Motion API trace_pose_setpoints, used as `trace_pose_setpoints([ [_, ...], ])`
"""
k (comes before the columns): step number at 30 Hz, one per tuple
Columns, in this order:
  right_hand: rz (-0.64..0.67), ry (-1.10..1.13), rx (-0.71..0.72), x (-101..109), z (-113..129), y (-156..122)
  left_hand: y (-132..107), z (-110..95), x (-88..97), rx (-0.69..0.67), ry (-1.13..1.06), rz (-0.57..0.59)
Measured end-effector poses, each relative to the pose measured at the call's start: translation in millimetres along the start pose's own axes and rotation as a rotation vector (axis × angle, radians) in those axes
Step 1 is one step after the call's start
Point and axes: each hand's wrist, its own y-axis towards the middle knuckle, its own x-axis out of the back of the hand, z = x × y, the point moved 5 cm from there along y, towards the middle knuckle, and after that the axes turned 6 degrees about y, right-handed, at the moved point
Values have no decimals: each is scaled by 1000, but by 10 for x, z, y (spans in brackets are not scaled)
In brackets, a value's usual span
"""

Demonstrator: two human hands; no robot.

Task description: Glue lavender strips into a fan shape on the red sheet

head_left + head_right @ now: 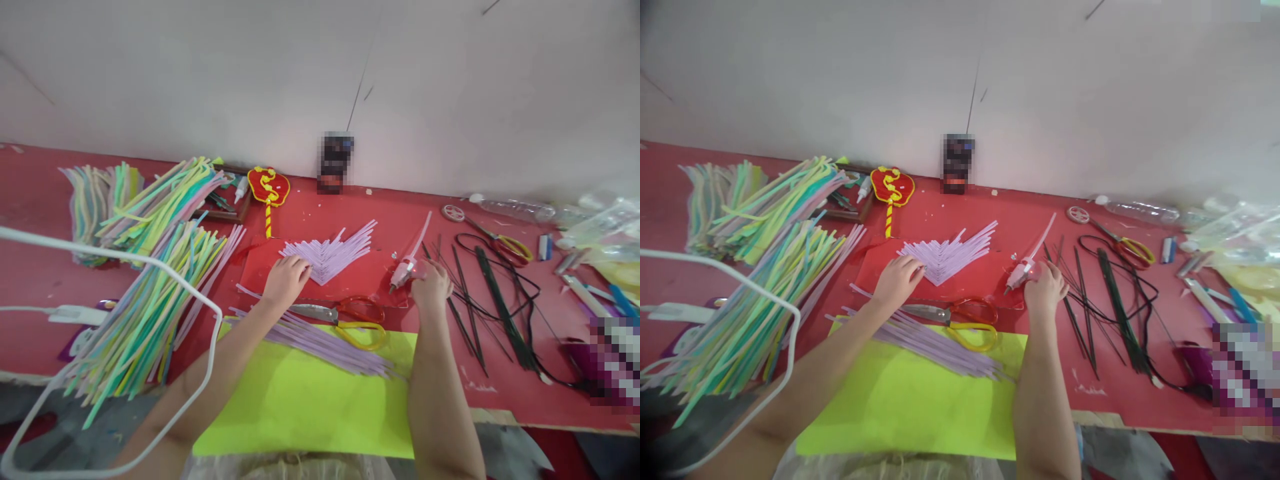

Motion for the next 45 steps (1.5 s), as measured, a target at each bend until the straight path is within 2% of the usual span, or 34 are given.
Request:
trace_pose_setpoints([
  [3, -90, 59, 97, 68, 170, -52, 7, 56, -22, 42, 12, 10],
  [6, -102, 124, 220, 69, 418, -156, 8, 73, -28, 58, 29, 7],
  [10, 21, 140, 360, -80, 761, -369, 1, 44, -52, 25, 1, -6],
  [14, 119, 90, 410, -214, 936, -518, -22, -34, -102, -89, -80, -13],
  [19, 108, 87, 425, -202, 953, -534, 2, -126, -121, -146, -129, 19],
  [22, 88, 94, 411, -150, 932, -514, 169, -257, -121, -158, -153, 50],
  [25, 71, 95, 399, -94, 923, -493, 496, -480, -187, -240, -212, 60],
  [28, 63, 107, 393, -52, 918, -469, 924, -630, -371, -207, -353, 79],
  [31, 48, 120, 382, -26, 904, -441, 1293, -700, -614, -170, -491, 143],
  [33, 54, 127, 376, -25, 896, -429, 1450, -699, -749, -149, -534, 173],
  [38, 54, 136, 385, -24, 908, -449, 1525, -621, -961, -100, -615, 252],
  [45, 90, 102, 432, -75, 960, -520, 1485, -597, -993, -123, -646, 282],
])
